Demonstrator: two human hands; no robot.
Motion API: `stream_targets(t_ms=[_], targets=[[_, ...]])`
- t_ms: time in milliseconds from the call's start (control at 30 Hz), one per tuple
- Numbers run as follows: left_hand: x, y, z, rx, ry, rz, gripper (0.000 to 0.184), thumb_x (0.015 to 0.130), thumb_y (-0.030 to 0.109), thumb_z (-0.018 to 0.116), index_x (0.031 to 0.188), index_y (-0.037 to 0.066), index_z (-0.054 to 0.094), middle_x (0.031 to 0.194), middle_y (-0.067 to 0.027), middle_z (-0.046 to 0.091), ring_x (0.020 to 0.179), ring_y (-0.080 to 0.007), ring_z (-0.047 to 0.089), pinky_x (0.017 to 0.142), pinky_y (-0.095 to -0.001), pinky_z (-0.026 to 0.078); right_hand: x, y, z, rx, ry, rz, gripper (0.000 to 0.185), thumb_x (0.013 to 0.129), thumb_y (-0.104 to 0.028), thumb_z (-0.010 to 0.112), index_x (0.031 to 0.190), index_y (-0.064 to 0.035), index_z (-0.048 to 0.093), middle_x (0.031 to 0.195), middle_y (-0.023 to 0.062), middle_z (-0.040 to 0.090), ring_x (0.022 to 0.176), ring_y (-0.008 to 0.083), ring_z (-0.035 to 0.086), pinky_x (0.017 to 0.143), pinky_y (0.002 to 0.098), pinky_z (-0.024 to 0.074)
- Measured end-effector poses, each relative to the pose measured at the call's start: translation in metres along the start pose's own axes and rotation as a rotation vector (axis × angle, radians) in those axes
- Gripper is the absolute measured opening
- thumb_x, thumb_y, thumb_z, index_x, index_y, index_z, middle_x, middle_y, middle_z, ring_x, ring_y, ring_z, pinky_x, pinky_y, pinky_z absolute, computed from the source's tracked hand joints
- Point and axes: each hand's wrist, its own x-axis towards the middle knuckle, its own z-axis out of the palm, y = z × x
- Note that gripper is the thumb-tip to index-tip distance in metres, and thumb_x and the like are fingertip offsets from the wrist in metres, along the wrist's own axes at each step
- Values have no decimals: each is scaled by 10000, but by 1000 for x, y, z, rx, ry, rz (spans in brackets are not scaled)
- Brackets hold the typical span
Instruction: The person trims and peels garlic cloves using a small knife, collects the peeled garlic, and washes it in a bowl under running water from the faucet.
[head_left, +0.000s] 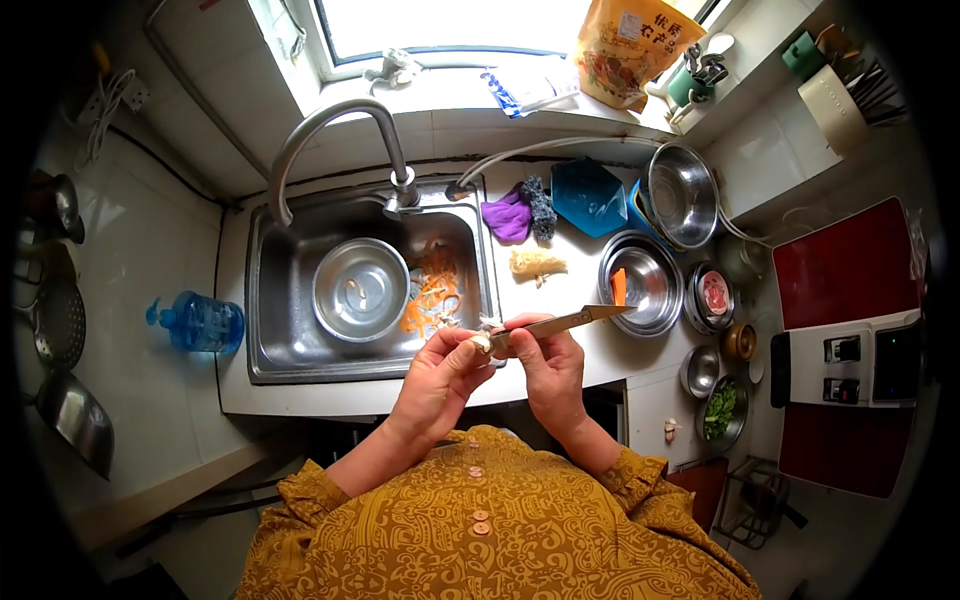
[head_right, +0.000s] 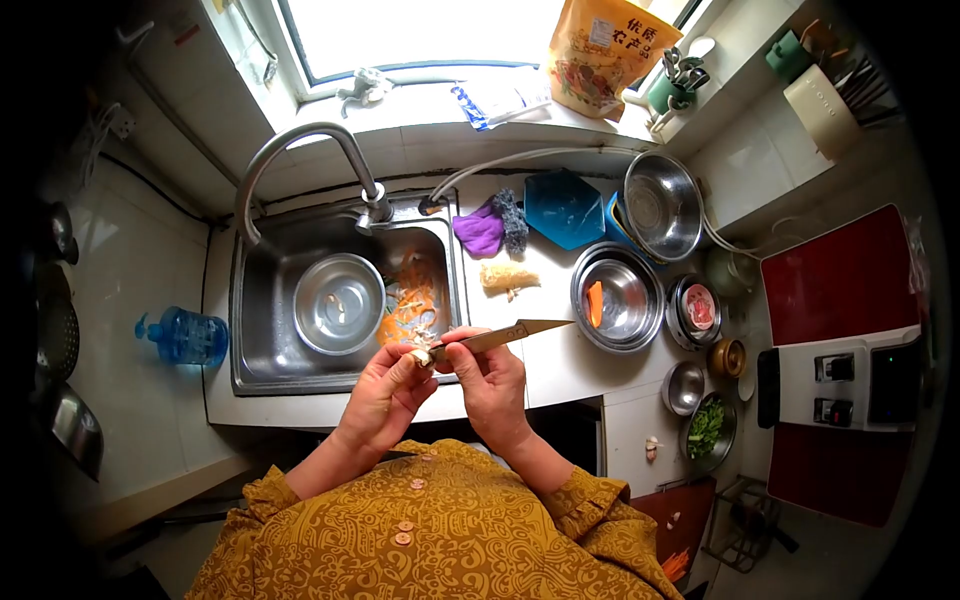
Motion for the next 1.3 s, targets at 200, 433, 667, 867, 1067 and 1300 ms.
stream_targets(t_ms=[200, 433, 667, 867, 1067, 1300], targets=[[-1, 10, 8, 187, 74, 22, 184, 907, 165, 595, 1040, 82, 499, 933, -44, 610, 873, -120, 618, 743, -271, 546, 7, 2, -5, -568, 2, -452, 165, 829, 5, 628, 990, -14, 598, 868, 118, 633, 743, 218, 638, 643, 292, 500], [-3, 7, 5, 347, 79, 35, 210, 883, 161, 630, 996, 75, 475, 920, -48, 609, 826, -130, 632, 721, -271, 541, 8, -7, 2, -704, -143, -624, 227, 760, 55, 661, 970, -5, 601, 874, 126, 650, 738, 246, 644, 634, 300, 519], [-3, 15, 1, 310, 1, -4, 220, 857, 116, 645, 987, 76, 471, 921, -63, 610, 832, -150, 638, 729, -284, 547, 1, 9, 6, -245, -47, -193, 120, 885, -24, 581, 993, 27, 592, 842, 98, 651, 737, 136, 634, 650, 242, 513], [-5, 24, 0, 350, -31, -10, 219, 854, 31, 600, 1001, 42, 438, 1026, -120, 566, 867, -175, 641, 754, -300, 556, 1, 6, 12, -27, 34, 44, 151, 931, -86, 538, 1022, 27, 577, 890, 95, 650, 792, 128, 630, 725, 255, 524], [-7, 25, 0, 296, -42, -5, 232, 841, 38, 606, 1028, 54, 468, 1034, -97, 579, 904, -170, 626, 783, -310, 545, 9, 7, 6, 22, 78, 87, 193, 940, -145, 542, 1034, 22, 565, 912, 95, 653, 795, 128, 630, 733, 262, 532], [-4, 21, -13, 146, 41, -7, 172, 890, 83, 575, 1049, 40, 522, 1007, -79, 592, 892, -154, 622, 790, -280, 540, 6, 9, 15, -34, 27, -56, 142, 922, -75, 560, 1017, 29, 577, 902, 68, 631, 824, 96, 607, 741, 224, 494]])
